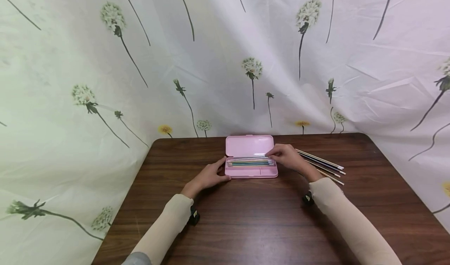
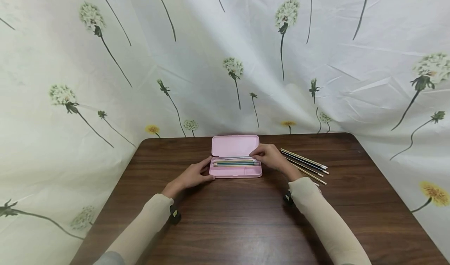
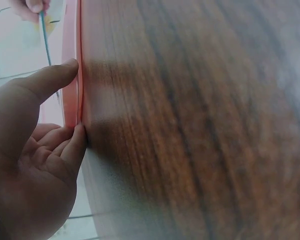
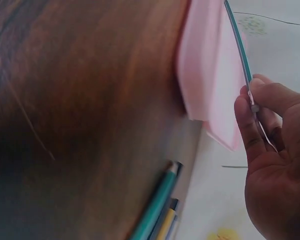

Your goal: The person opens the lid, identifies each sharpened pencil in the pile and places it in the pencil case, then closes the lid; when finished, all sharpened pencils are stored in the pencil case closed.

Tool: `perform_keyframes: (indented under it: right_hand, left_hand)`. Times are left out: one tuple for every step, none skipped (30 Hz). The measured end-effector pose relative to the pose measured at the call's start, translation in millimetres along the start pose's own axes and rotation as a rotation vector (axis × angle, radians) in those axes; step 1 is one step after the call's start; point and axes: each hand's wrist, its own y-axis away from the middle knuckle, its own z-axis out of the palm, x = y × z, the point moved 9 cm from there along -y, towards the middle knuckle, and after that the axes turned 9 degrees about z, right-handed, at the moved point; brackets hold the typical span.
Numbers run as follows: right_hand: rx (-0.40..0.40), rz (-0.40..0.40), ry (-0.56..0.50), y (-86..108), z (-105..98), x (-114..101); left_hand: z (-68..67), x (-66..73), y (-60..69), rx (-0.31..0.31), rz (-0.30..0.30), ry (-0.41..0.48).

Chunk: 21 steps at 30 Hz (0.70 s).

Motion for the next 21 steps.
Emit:
perform_keyframes:
  right_hand:
    - [0.001,0.005,0.004,-1.4,3.1,2.4]
    - [0.005,0.009,0.017,-2.5,5.7,4.1]
    - [0.008,0.018,0.032,-3.8,8.2,5.7]
    - [0.01,0.024,0.053,-4.9,10.6,6.9]
    - [0.012,0.033,0.076,-5.9,12.8,7.8]
    - [0.013,0.049,0.103,-6.9,14.9,8.6]
    - [0.014,0.057,0.13,-8.0,16.6,8.6]
    - [0.014,0.064,0.159,-9.0,18.5,8.2]
    - [0.012,0.068,0.193,-10.3,21.0,8.2]
    - [0.011,0.068,0.227,-11.4,23.2,7.6]
    - [0.012,0.067,0.257,-12.3,25.1,6.8]
    - [0.012,0.07,0.286,-13.1,26.8,6.1]
    - [0.011,0.057,0.315,-13.8,29.1,4.6]
    - [0.009,0.047,0.344,-14.2,31.3,3.4]
    - [0.006,0.035,0.37,-14.5,33.5,2.2]
    - [0.005,0.025,0.386,-14.3,34.9,0.5]
    - [0.003,0.018,0.4,-14.1,36.4,-0.7]
    - [0.0,0.012,0.413,-14.0,37.8,-1.5]
    - [-0.002,0.006,0.421,-14.0,38.9,-2.2]
    - [-0.003,0.01,0.423,-14.0,39.4,-2.4]
    - [-0.003,0.012,0.424,-14.0,39.5,-2.7]
  left_hand:
    - [0.0,0.2,0.1,0.001,0.001,0.0]
    - [0.0,0.4,0.2,0.001,0.002,0.0]
    - [0.0,0.5,0.3,0.0,0.001,0.0]
    - [0.0,0.6,0.3,-0.001,0.0,0.001]
    - [0.0,0.7,0.4,-0.002,-0.001,0.001]
    - [-0.1,0.8,0.4,-0.002,-0.002,-0.001]
    - [-0.2,0.9,0.4,-0.003,-0.003,-0.002]
    - [-0.2,0.8,0.5,-0.005,-0.004,-0.004]
    - [-0.2,0.8,0.7,-0.006,-0.004,-0.004]
    - [-0.4,0.9,0.7,-0.006,-0.004,-0.004]
    - [-0.6,1.0,0.7,-0.005,-0.002,-0.003]
    - [-0.7,1.1,0.7,-0.004,-0.001,-0.001]
    - [-0.9,1.1,0.7,-0.002,0.001,0.002]
    - [-1.1,1.0,0.7,0.0,0.003,0.005]
    - [-1.3,1.0,0.5,0.0,0.005,0.006]
    - [-1.1,0.6,0.1,0.001,0.007,0.005]
    - [-0.9,0.0,-0.2,0.001,0.009,0.004]
    - [-0.6,-0.5,-0.5,0.0,0.011,0.001]
    - [-0.4,-0.6,-0.5,0.0,0.013,-0.001]
    - [-0.4,-0.7,-0.6,0.0,0.013,0.001]
    - [-0.4,-0.7,-0.6,0.0,0.013,0.0]
